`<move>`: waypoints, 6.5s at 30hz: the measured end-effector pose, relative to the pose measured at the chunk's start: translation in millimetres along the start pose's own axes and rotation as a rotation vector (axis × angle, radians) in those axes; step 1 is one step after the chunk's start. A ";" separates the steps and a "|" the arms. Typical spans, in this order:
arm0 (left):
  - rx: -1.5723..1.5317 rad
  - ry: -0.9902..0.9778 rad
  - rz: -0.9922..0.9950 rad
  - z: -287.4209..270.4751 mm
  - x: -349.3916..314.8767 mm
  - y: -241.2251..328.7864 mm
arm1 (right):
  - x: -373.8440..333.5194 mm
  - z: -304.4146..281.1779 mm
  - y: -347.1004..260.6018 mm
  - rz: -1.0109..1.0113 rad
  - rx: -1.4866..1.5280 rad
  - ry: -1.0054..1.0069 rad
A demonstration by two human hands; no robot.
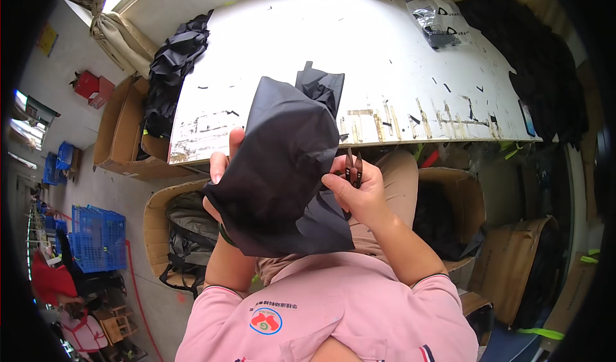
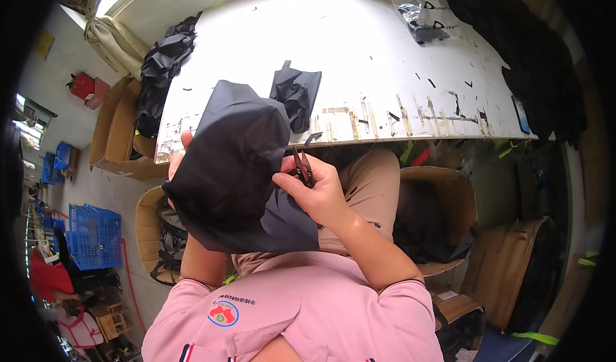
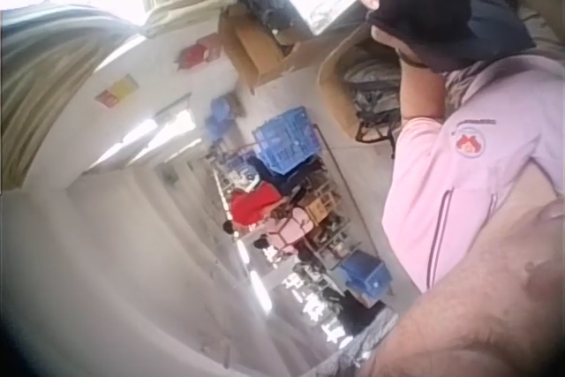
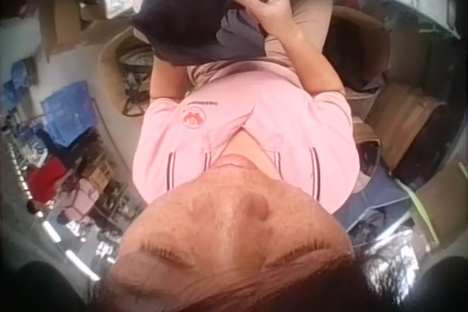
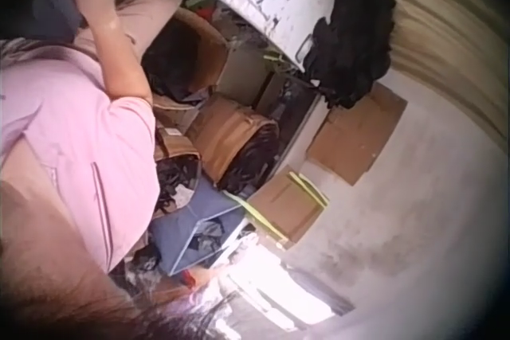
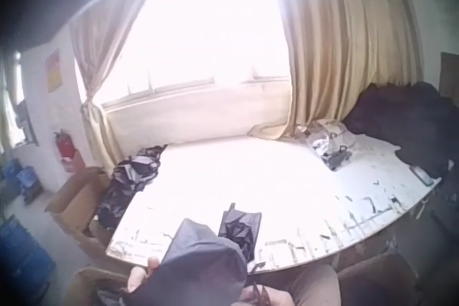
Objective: Use scissors to cut specific shapes out of black fabric material.
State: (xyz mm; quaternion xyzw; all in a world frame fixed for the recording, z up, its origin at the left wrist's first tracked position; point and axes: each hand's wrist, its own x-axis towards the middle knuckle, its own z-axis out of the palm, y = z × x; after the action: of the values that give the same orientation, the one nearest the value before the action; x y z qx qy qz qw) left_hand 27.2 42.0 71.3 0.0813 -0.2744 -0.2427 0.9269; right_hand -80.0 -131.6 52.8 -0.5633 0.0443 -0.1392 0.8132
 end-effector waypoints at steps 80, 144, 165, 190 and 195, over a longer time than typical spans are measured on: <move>0.654 0.057 -0.452 -20.1 -24.2 -35.3 | -4.0 -11.2 -19.0 0.313 0.102 -0.031; 1.225 -0.099 0.105 -19.6 -24.5 -42.1 | -17.9 9.3 -15.3 -0.096 -0.591 -0.037; 1.110 -0.229 -0.008 -23.5 -19.9 -35.7 | -24.6 -1.9 -14.0 -0.004 -0.533 -0.051; 0.653 -0.214 -0.705 -27.5 -10.5 -23.2 | -22.8 -30.8 -38.0 0.020 -0.901 -0.350; 0.636 -0.222 -0.742 -24.8 -9.2 -21.6 | -25.3 -33.7 -35.7 0.072 -0.879 -0.369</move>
State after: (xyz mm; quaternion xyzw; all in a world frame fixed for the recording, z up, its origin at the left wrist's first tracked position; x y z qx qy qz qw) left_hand 25.3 28.2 40.1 0.4255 -0.3844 -0.4676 0.6727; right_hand -118.2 -166.8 71.6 -0.8672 -0.0264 0.0232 0.4966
